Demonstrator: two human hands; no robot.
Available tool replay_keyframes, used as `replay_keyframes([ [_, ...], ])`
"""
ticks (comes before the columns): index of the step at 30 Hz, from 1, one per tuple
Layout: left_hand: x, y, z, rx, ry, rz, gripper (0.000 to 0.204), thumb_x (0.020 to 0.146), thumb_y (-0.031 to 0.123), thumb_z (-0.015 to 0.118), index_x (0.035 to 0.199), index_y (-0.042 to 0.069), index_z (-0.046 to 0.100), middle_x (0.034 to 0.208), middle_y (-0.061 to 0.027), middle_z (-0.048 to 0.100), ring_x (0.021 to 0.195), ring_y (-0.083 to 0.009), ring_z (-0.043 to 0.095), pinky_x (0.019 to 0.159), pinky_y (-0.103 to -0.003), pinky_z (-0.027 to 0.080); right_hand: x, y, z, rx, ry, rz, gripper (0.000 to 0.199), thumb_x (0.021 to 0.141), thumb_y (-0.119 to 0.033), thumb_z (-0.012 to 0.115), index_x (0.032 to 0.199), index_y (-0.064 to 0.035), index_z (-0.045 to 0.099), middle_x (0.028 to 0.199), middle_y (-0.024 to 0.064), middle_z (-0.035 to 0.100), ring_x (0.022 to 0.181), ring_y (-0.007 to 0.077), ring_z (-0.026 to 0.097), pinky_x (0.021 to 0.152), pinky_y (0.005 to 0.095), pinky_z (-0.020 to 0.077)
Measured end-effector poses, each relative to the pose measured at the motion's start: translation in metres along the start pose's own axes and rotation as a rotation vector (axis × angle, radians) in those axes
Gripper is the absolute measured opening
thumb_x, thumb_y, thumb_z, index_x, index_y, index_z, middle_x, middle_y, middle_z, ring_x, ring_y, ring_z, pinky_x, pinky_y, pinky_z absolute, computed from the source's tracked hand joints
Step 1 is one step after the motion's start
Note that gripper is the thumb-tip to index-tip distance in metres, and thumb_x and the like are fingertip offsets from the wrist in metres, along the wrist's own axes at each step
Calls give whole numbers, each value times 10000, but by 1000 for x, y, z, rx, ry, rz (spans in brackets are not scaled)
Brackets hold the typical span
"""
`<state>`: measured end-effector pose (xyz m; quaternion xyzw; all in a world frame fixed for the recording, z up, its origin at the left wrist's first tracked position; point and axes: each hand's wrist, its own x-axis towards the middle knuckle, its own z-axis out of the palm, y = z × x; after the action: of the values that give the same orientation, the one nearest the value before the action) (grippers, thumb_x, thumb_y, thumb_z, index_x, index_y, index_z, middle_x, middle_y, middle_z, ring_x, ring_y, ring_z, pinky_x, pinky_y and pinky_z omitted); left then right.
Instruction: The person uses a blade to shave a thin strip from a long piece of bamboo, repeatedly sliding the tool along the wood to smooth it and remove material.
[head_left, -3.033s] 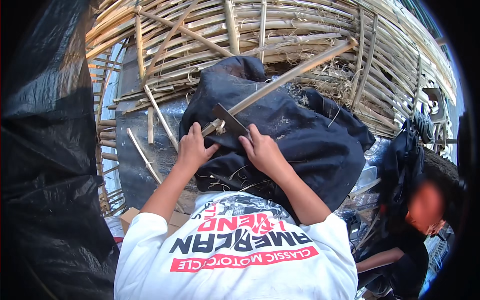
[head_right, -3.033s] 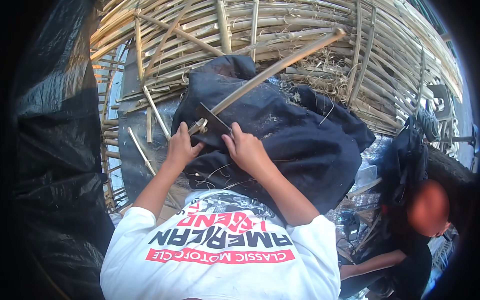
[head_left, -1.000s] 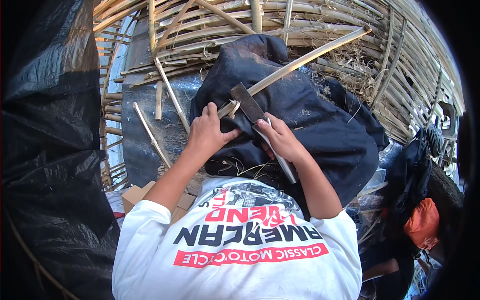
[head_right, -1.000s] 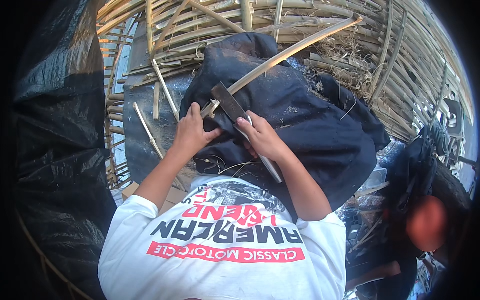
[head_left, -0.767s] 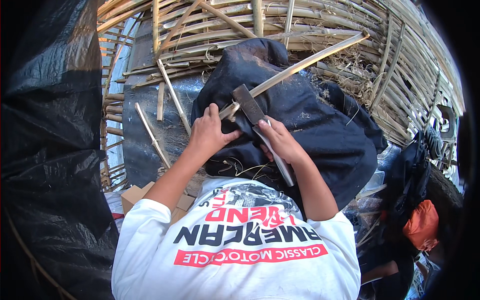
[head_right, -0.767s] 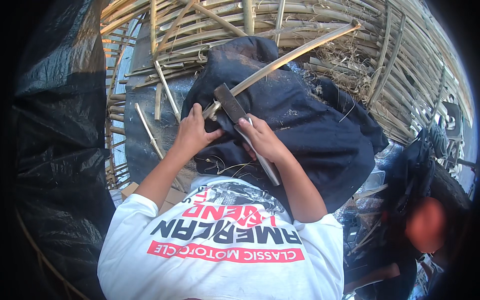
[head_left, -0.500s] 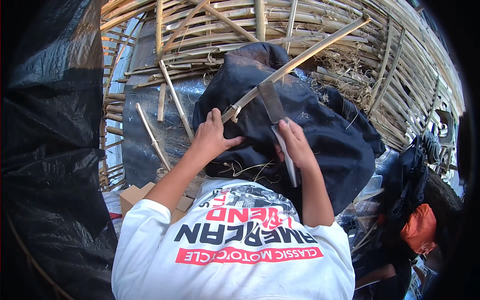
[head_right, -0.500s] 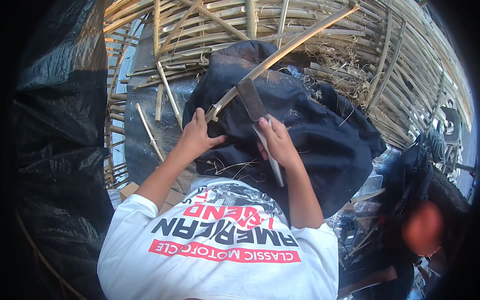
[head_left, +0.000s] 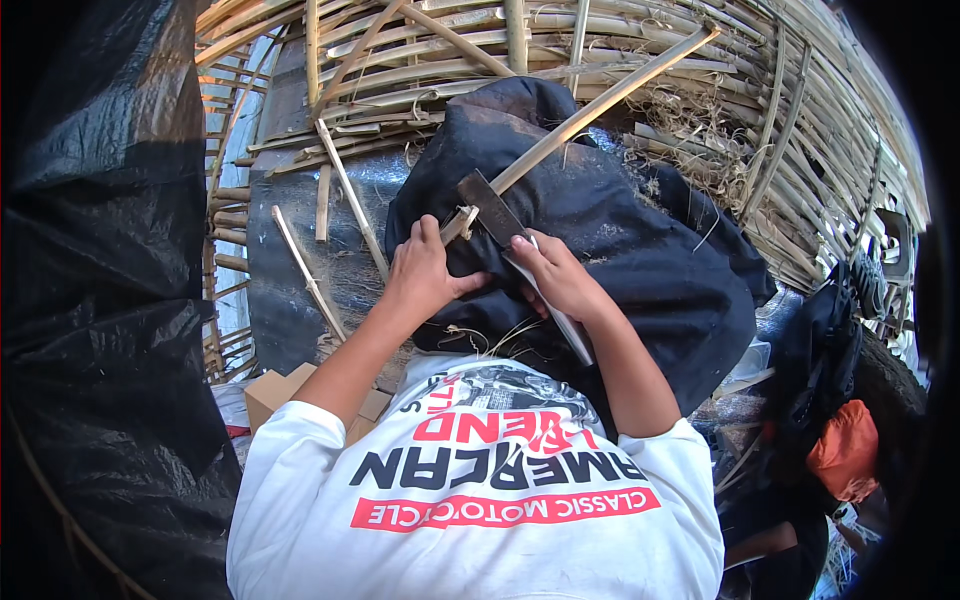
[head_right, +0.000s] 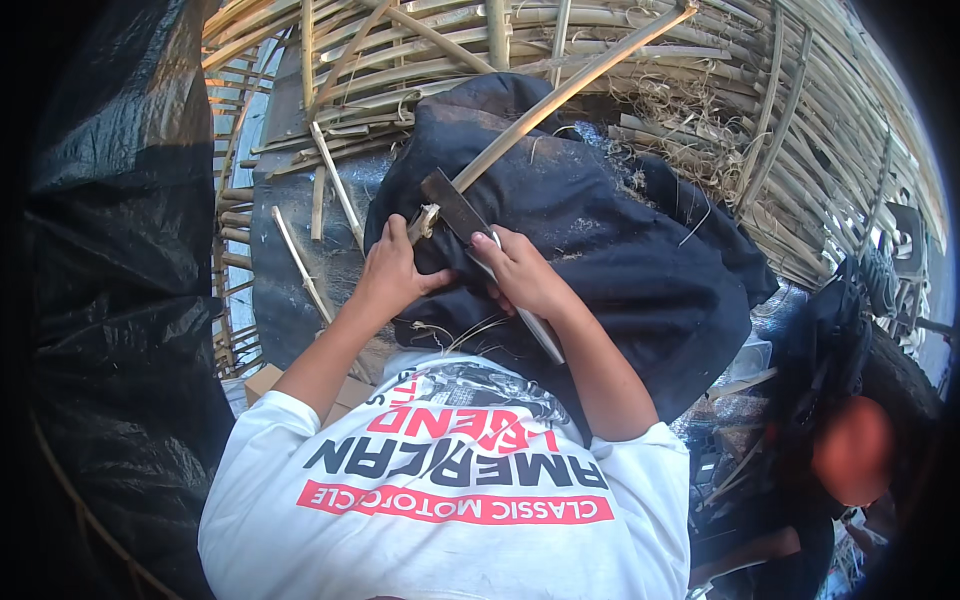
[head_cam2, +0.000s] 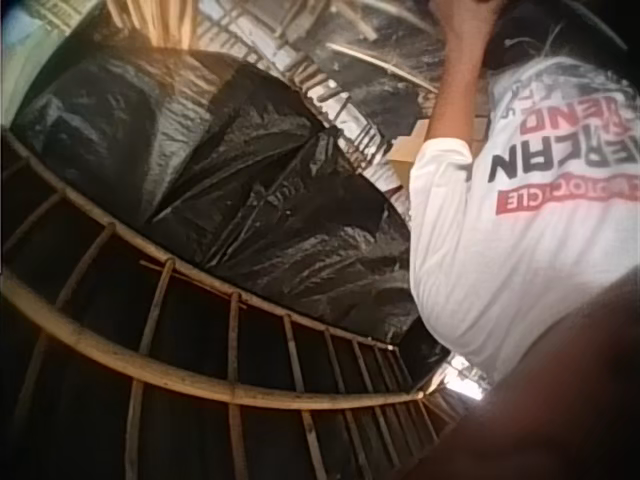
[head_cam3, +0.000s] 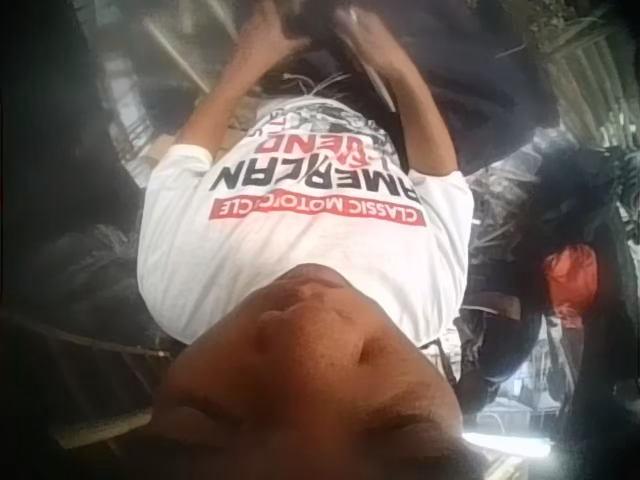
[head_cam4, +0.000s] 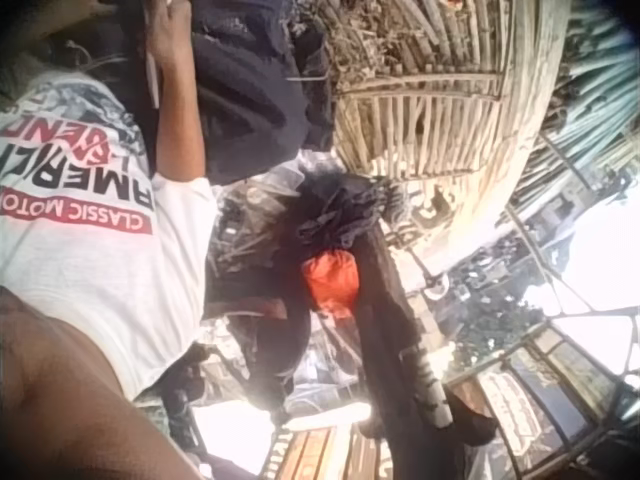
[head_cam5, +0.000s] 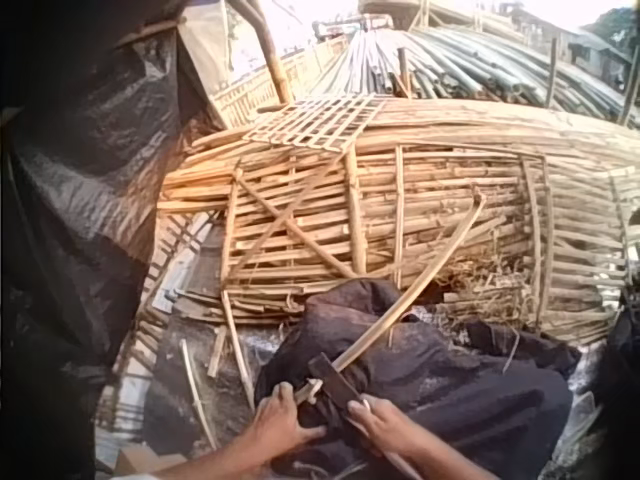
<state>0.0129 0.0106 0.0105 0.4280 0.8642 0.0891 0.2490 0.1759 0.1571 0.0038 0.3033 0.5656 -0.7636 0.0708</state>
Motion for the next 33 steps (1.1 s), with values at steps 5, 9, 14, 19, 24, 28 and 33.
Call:
replay_keyframes([
  [5, -2, 3, -2, 33, 8, 7, 917, 652, 501, 856, 1166, -50, 334, 1089, -285, 534, 1010, -468, 586, 870, -497, 487, -1, 4, -1, 106, -41, 13, 369, 1057, -394, 400, 962, -53, 506, 600, 22, 494, 432, 109, 489, 389, 255, 399],
  [9, 0, -3, -1, 20, 43, 47, 926, 648, 499, 857, 1173, -54, 331, 1085, -283, 536, 1001, -472, 584, 871, -501, 485, -1, 9, 5, 184, -56, 15, 381, 1049, -432, 405, 962, -76, 510, 588, 16, 482, 419, 104, 466, 380, 249, 392],
  [14, -2, -16, 18, -23, 128, 102, 931, 632, 444, 882, 1184, -58, 326, 1124, -292, 502, 1045, -484, 553, 887, -505, 477, -10, 16, 25, 627, -171, 246, 430, 1030, -506, 408, 894, -104, 478, 519, 29, 451, 365, 149, 419, 350, 278, 368],
  [19, -4, -9, 9, -37, 100, 84, 937, 639, 442, 882, 1198, -54, 317, 1109, -280, 491, 1060, -490, 542, 905, -504, 470, -20, 15, 5, 591, 30, -41, 388, 1040, -449, 416, 883, -95, 453, 537, 45, 483, 374, 145, 471, 349, 282, 407],
  [24, -4, -7, 3, -69, 61, 78, 879, 705, 493, 832, 1187, -35, 320, 1094, -297, 518, 1068, -490, 549, 896, -499, 472, -30, 14, 7, 445, 160, -120, 207, 976, -251, 569, 991, -63, 484, 616, 42, 530, 439, 127, 526, 393, 268, 439],
  [28, -5, -13, -11, -228, 12, 80, 735, 839, 530, 705, 1181, -27, 368, 1020, -338, 582, 983, -492, 592, 818, -510, 481, -56, 37, 19, 404, 180, -267, 392, 824, -5, 710, 1153, -9, 497, 760, 42, 575, 547, 131, 589, 471, 262, 479],
  [33, -15, 0, -45, -362, -135, -11, 694, 871, 539, 674, 1130, -71, 467, 1043, -336, 584, 960, -461, 603, 837, -457, 484, -83, 48, 10, 511, 186, -262, 370, 828, 6, 704, 1135, -19, 497, 760, 35, 573, 579, 122, 595, 479, 261, 484],
])
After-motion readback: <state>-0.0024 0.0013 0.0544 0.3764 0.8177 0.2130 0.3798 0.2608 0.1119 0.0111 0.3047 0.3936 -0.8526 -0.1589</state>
